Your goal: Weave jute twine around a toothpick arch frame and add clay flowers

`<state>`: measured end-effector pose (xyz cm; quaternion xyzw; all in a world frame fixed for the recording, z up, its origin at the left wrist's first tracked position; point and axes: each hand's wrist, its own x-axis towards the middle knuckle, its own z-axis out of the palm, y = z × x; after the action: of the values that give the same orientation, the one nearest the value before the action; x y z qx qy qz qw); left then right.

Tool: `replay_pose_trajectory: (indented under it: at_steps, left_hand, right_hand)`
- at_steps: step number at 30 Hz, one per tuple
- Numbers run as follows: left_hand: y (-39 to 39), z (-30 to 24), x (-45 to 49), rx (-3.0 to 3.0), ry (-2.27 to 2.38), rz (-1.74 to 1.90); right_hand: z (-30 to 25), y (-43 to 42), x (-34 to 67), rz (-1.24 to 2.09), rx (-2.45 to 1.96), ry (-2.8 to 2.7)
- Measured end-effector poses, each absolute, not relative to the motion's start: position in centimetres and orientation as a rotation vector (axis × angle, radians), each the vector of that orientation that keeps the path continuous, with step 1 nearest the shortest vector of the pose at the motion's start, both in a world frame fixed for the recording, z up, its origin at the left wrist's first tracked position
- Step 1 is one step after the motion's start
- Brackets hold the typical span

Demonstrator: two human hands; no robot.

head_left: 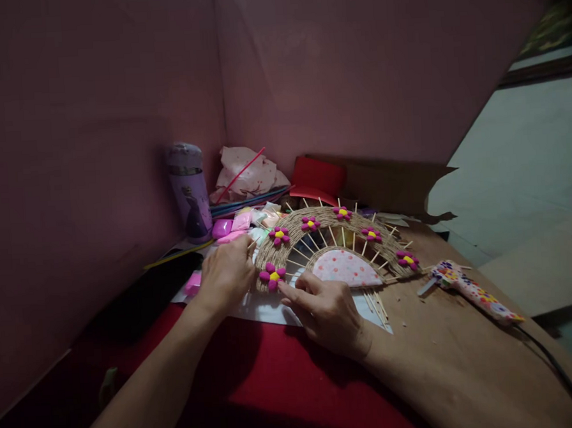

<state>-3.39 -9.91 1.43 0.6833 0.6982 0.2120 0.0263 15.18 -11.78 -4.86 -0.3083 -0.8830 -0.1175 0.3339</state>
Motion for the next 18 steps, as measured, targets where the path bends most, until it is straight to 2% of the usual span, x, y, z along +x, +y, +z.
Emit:
replay_pose_trajectory:
  at_steps: [8, 12, 18]
  left_hand:
    - [-8.5, -0.4, -4.0, 2.101, 1.720, 0.915]
    - [-8.4, -0.6, -4.0, 2.043, 1.696, 0.969]
    - [-8.3, -0.7, -3.7, 2.011, 1.655, 0.966]
  right_hand:
    - [-4.7, -11.7, 15.2, -0.307, -0.835, -2.292]
    - [-4.5, -11.9, 15.3, -0.253, -0.848, -2.242]
    - [-4.8, -11.8, 15.1, -0.360, -0.841, -2.302]
